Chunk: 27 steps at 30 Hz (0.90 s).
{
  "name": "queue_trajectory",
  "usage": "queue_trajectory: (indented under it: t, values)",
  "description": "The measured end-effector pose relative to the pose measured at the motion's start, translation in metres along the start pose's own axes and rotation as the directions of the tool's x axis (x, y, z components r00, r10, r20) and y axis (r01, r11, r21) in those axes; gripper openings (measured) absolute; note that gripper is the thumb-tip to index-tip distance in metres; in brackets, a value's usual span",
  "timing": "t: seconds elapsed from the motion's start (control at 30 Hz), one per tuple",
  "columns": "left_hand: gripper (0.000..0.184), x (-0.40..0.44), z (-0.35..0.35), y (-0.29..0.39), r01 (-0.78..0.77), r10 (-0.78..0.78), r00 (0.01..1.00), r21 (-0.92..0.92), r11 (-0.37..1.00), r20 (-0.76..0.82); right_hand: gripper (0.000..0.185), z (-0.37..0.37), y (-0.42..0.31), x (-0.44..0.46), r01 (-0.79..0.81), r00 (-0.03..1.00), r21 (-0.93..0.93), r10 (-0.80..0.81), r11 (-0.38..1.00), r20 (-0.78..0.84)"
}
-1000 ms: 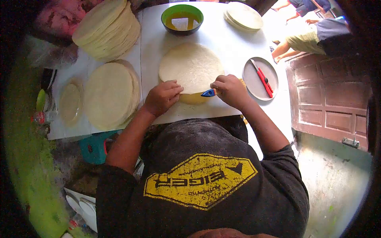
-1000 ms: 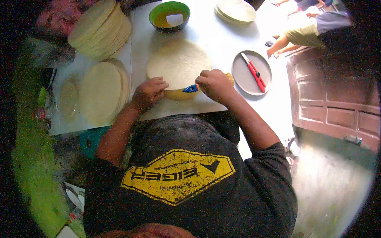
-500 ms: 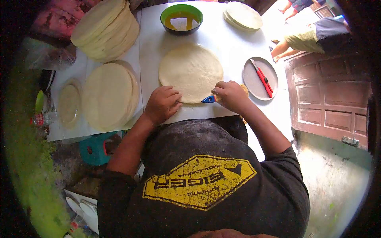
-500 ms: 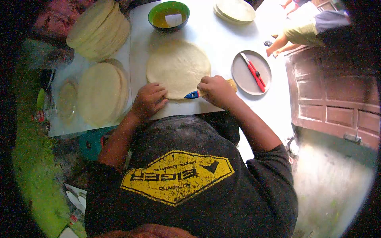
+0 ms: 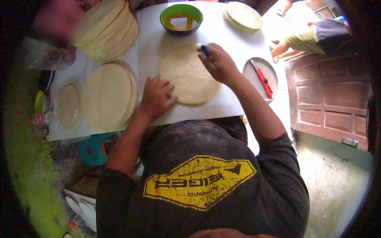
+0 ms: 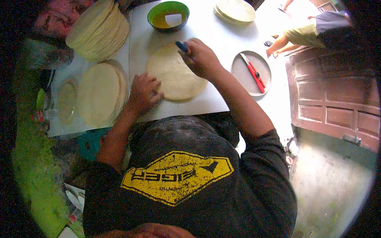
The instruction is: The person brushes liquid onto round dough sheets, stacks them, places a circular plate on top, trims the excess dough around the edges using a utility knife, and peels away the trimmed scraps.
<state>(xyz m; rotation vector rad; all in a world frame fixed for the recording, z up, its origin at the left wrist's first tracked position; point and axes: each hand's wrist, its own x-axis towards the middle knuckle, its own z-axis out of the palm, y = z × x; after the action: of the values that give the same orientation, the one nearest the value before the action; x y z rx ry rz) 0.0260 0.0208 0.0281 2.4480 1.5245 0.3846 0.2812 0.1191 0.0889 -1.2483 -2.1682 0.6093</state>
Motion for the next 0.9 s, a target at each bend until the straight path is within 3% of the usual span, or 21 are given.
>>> queue_trajectory:
  t: [0.07, 0.13, 0.17, 0.23, 0.3, 0.37, 0.4, 0.43, 0.47, 0.5, 0.57, 0.6, 0.63, 0.7, 0.77, 0.83, 0.9]
  values:
    - [0.047, -0.012, 0.006, -0.002, -0.029, 0.026, 0.997, -0.046, 0.999, -0.078, 0.026, 0.016, -0.007, 0.017, 0.063, 0.995, -0.069, -0.067, 0.996, -0.07]
    - [0.049, -0.025, 0.009, 0.003, -0.013, 0.011, 0.997, -0.028, 1.0, -0.073, 0.027, 0.028, -0.02, 0.031, -0.161, 0.979, -0.317, 0.112, 0.935, -0.168]
    - [0.051, -0.025, 0.008, 0.002, -0.007, 0.007, 0.997, -0.002, 1.0, -0.082, 0.027, 0.039, -0.018, 0.037, -0.2, 0.98, -0.368, 0.178, 0.908, -0.094]
    - [0.053, -0.033, 0.011, 0.002, -0.022, 0.024, 0.991, 0.019, 1.0, -0.129, 0.023, 0.059, -0.025, 0.037, -0.006, 1.0, -0.292, 0.001, 0.956, -0.014]
    - [0.054, -0.038, 0.016, 0.003, -0.035, 0.039, 0.986, 0.022, 0.999, -0.164, 0.02, 0.082, -0.046, 0.03, 0.048, 0.961, -0.352, 0.053, 0.935, 0.273]
    - [0.052, -0.037, 0.015, 0.001, 0.085, -0.099, 0.991, -0.162, 0.983, -0.085, 0.021, 0.09, -0.06, 0.009, 0.303, 0.914, -0.077, -0.267, 0.95, 0.304]
    - [0.052, -0.038, 0.015, -0.003, 0.08, -0.095, 0.992, -0.167, 0.983, -0.081, 0.023, 0.086, -0.057, 0.003, 0.425, 0.867, 0.101, -0.437, 0.899, 0.24]
    - [0.048, -0.04, 0.016, -0.007, 0.0, -0.021, 0.985, -0.125, 0.992, -0.169, 0.023, 0.075, -0.049, 0.004, 0.421, 0.869, 0.098, -0.432, 0.902, 0.241]
    - [0.045, -0.045, 0.019, -0.008, -0.068, 0.046, 0.968, -0.082, 0.994, -0.248, 0.022, 0.062, -0.038, 0.007, 0.319, 0.915, 0.058, -0.324, 0.946, 0.239]
    - [0.045, -0.047, 0.018, -0.006, -0.061, 0.037, 0.97, -0.091, 0.994, -0.242, 0.021, 0.049, -0.031, 0.011, 0.215, 0.948, 0.019, -0.213, 0.976, 0.235]
    - [0.038, -0.042, 0.018, -0.006, -0.05, 0.013, 0.961, -0.127, 0.991, -0.277, 0.017, 0.019, -0.029, 0.035, 0.08, 0.985, -0.277, -0.033, 0.958, 0.17]
    - [0.038, -0.043, 0.023, -0.01, -0.047, 0.007, 0.962, -0.138, 0.989, -0.272, 0.015, 0.022, -0.029, 0.038, -0.021, 0.998, -0.297, 0.036, 0.955, 0.045]
    - [0.035, -0.042, 0.027, -0.013, -0.077, 0.031, 0.956, -0.15, 0.986, -0.293, 0.015, 0.033, -0.031, 0.035, -0.024, 0.998, -0.302, 0.041, 0.953, 0.049]
    - [0.033, -0.039, 0.029, -0.017, -0.119, 0.067, 0.949, -0.154, 0.981, -0.308, 0.014, 0.073, -0.034, 0.021, 0.288, 0.932, -0.425, -0.148, 0.858, 0.332]
    - [0.031, -0.043, 0.02, -0.007, -0.068, 0.021, 0.934, -0.119, 0.991, -0.357, 0.016, 0.075, -0.052, 0.0, 0.539, 0.818, -0.175, -0.464, 0.824, 0.339]
    - [0.031, -0.043, 0.018, -0.008, -0.067, 0.021, 0.941, -0.124, 0.99, -0.337, 0.022, 0.057, -0.039, -0.01, 0.506, 0.858, -0.075, -0.493, 0.859, 0.14]
    - [0.03, -0.042, 0.017, -0.009, -0.066, 0.023, 0.947, -0.125, 0.99, -0.321, 0.028, 0.045, -0.012, -0.014, 0.293, 0.956, -0.162, -0.294, 0.942, 0.016]
